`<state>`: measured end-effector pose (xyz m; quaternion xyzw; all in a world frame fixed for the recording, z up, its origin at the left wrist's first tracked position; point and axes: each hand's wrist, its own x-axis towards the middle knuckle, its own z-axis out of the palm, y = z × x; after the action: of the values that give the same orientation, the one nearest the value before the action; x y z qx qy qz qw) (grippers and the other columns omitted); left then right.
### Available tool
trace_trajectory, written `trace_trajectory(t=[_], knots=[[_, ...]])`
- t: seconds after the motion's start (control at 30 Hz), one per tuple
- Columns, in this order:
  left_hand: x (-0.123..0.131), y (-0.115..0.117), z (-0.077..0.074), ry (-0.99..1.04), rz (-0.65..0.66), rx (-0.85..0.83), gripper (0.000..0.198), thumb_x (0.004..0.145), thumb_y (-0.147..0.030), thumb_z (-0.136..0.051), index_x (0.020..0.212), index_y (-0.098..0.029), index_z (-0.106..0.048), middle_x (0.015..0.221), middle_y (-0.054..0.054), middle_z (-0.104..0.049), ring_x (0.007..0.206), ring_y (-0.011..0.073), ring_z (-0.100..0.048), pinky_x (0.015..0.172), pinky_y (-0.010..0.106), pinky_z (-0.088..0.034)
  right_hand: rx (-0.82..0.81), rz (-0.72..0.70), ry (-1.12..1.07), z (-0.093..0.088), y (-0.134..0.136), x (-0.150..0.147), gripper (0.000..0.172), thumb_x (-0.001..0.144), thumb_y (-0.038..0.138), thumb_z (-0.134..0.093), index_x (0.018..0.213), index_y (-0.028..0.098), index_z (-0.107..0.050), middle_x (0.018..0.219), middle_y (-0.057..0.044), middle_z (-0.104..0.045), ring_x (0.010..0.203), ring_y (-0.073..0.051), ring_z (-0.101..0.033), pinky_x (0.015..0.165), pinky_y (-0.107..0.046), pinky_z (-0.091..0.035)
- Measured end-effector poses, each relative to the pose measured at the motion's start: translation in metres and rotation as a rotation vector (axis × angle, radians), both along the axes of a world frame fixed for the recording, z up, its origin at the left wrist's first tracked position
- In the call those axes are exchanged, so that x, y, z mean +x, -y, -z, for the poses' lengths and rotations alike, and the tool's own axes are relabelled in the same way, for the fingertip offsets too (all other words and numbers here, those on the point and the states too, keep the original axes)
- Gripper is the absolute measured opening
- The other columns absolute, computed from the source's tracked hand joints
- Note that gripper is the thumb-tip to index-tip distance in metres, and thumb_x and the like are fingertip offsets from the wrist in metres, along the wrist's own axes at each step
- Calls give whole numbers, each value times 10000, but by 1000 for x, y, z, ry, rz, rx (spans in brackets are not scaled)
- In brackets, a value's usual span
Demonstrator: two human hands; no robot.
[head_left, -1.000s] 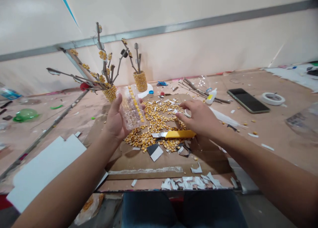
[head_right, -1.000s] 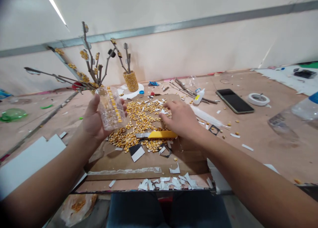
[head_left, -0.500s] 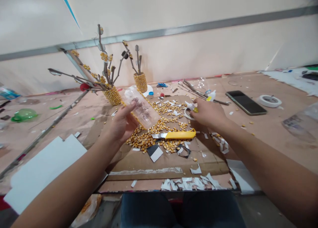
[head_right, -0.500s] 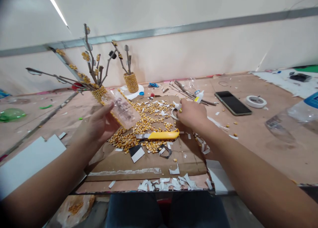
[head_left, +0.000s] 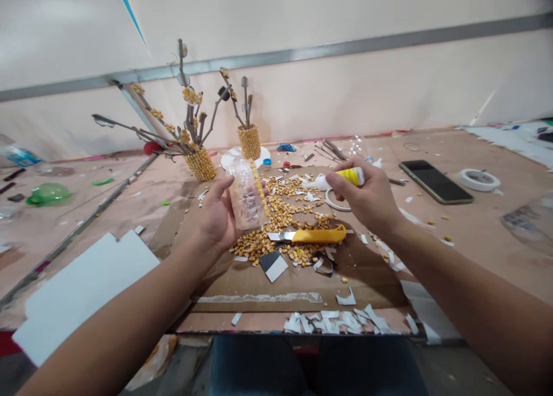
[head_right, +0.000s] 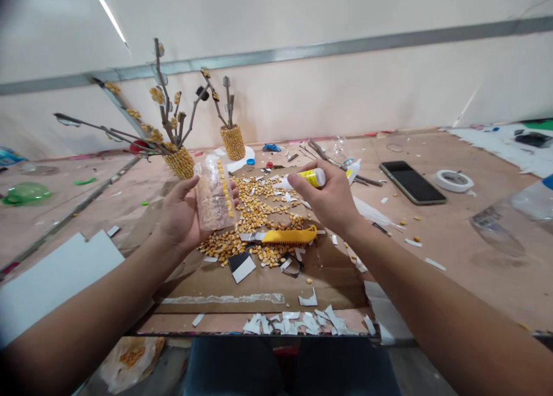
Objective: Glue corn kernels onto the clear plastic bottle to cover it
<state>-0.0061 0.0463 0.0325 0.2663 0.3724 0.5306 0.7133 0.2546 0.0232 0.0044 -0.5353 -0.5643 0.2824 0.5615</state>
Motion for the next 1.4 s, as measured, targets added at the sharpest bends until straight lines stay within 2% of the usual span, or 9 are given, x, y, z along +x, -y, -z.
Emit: trace_trajectory(t=[0.1, 0.2, 0.33, 0.47, 0.7, 0.9, 1.03, 1.27, 1.4], knots=[[2, 3, -1, 15, 65, -27, 558, 960, -461, -558, 1356, -84, -667, 998, 183, -819, 948, 337, -810, 921, 494, -669, 71, -124, -198, 0, 11, -13, 463, 832, 687, -811, 798, 264, -624, 574, 57, -489, 495, -133, -401, 479, -299, -310], [3, 5, 2, -11, 87, -38, 604, 989, -546, -559, 1366, -88, -666, 981, 190, -817, 922, 333, -811, 898, 470, -678, 86, -232, -314, 0, 23, -23, 457, 863, 702, -782, 895, 258, -679, 543, 84, -421, 448, -110, -326, 422, -276, -224], [5, 6, 11, -27, 98, -55, 588, 1002, -558, -581, 1348, -91, -674, 992, 190, -814, 888, 308, -809, 885, 444, -684, 116, -286, -324, -1, 39, -30, 319, 899, 561, -813, 969, 262, -726, 618, 60, -507, 482, -109, -397, 431, -272, -286], [7, 8, 17, -10, 120, -84, 589, 1017, -570, -557, 1337, -91, -676, 1010, 186, -811, 870, 289, -806, 875, 426, -684, 101, -339, -312, -2, 46, -33, 279, 903, 530, -807, 971, 268, -739, 661, 43, -540, 490, -106, -385, 432, -274, -291], [10, 17, 16, 10, 176, -139, 571, 1009, -573, -533, 1238, -83, -718, 953, 178, -815, 816, 277, -798, 803, 393, -681, 43, -367, -438, -4, 46, -39, 316, 897, 555, -811, 936, 253, -725, 605, 60, -503, 475, -97, -390, 413, -249, -288], [7, 24, 17, -24, 281, -136, 525, 933, -531, -628, 1257, -131, -732, 936, 162, -828, 869, 365, -815, 811, 506, -679, -2, -351, -482, -6, 42, -38, 467, 821, 696, -827, 906, 259, -688, 590, 59, -480, 474, -111, -406, 399, -264, -289], [6, 29, 18, -28, 344, -114, 542, 911, -527, -642, 1243, -111, -750, 899, 163, -830, 849, 370, -815, 789, 489, -679, 36, -336, -441, -6, 40, -36, 497, 815, 736, -809, 872, 262, -673, 575, 64, -432, 463, -109, -353, 400, -277, -270], [7, 31, 20, -27, 414, -94, 533, 892, -487, -665, 1244, -95, -749, 897, 172, -834, 873, 366, -822, 822, 457, -674, 77, -300, -421, -6, 42, -34, 455, 844, 715, -796, 868, 276, -680, 574, 57, -449, 459, -116, -348, 410, -287, -267], [9, 33, 17, -60, 419, -94, 488, 872, -478, -677, 1182, -112, -767, 906, 175, -836, 940, 390, -816, 830, 473, -673, 195, -214, -283, -5, 49, -32, 360, 926, 633, -755, 948, 276, -708, 664, 24, -558, 502, -131, -443, 438, -293, -322]])
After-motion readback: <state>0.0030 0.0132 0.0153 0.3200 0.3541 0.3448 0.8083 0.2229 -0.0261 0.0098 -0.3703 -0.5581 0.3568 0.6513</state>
